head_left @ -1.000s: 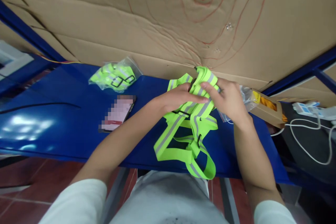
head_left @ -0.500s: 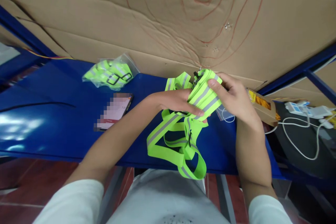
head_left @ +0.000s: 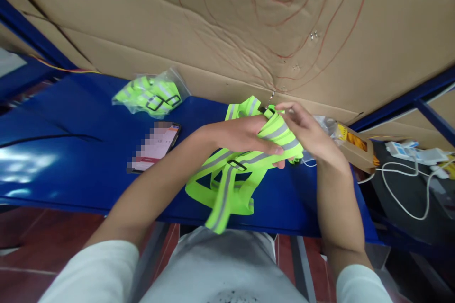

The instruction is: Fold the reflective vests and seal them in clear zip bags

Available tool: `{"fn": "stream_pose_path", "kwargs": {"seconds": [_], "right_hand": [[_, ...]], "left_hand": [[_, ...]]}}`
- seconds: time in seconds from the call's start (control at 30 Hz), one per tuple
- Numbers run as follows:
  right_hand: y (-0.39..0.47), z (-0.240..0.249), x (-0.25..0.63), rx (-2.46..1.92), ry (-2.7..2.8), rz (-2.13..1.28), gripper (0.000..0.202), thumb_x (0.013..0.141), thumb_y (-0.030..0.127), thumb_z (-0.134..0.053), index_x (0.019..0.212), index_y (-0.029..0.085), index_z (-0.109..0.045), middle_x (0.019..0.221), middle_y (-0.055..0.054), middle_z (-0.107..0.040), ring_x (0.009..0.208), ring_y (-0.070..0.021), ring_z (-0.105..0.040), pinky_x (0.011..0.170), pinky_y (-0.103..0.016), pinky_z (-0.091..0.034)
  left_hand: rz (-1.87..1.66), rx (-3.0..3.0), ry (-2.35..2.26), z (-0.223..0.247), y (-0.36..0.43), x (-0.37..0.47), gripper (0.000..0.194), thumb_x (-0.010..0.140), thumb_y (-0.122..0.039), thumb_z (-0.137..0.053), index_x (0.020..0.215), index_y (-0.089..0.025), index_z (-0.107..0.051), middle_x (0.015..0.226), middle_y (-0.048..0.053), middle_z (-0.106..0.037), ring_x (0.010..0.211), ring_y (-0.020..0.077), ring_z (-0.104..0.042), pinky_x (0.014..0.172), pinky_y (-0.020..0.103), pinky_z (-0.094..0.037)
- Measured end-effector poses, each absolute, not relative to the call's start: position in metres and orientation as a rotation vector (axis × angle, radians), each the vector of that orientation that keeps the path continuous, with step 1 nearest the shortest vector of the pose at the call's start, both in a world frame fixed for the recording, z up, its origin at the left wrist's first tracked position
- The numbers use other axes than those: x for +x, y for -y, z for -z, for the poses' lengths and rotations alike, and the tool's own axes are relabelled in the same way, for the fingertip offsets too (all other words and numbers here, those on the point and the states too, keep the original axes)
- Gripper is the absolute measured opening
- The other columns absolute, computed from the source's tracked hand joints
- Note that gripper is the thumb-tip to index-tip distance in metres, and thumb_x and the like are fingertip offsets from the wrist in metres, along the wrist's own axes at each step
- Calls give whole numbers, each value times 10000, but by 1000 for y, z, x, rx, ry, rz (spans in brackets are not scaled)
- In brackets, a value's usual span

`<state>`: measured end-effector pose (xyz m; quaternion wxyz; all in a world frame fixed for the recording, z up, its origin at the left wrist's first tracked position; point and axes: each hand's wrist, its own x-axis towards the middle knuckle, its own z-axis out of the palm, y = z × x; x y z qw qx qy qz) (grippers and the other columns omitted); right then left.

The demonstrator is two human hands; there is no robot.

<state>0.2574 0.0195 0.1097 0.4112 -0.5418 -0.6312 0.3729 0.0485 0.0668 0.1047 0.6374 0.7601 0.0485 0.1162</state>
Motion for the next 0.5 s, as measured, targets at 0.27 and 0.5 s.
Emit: {"fn": "stream_pose_path", "kwargs": {"seconds": [0.27,0.5], "right_hand": [[-5,-113,246,-1384,1970,-579,552,935,644,-683,1312,241,-714,1253,-82,-760,1139,-293,-718,1014,-447,-584],[-4,-120,245,-1357,1796,-335,402,942,572,-714,1180,254,-774,1118,-53,-795,1017,-274,-752,899,-408,-609]], "left_hand": [[-403,1632,-275,-85,-70,61,190,859,-320,-807,953,-156,-826,986,82,-839,982,260,-794,960,367,-624],[-232,1210,-195,-77,-66,63,343,831,-319,-864,1114,-136,-798,1108,147,-827,1049,286,-800,1001,442,-627]]}}
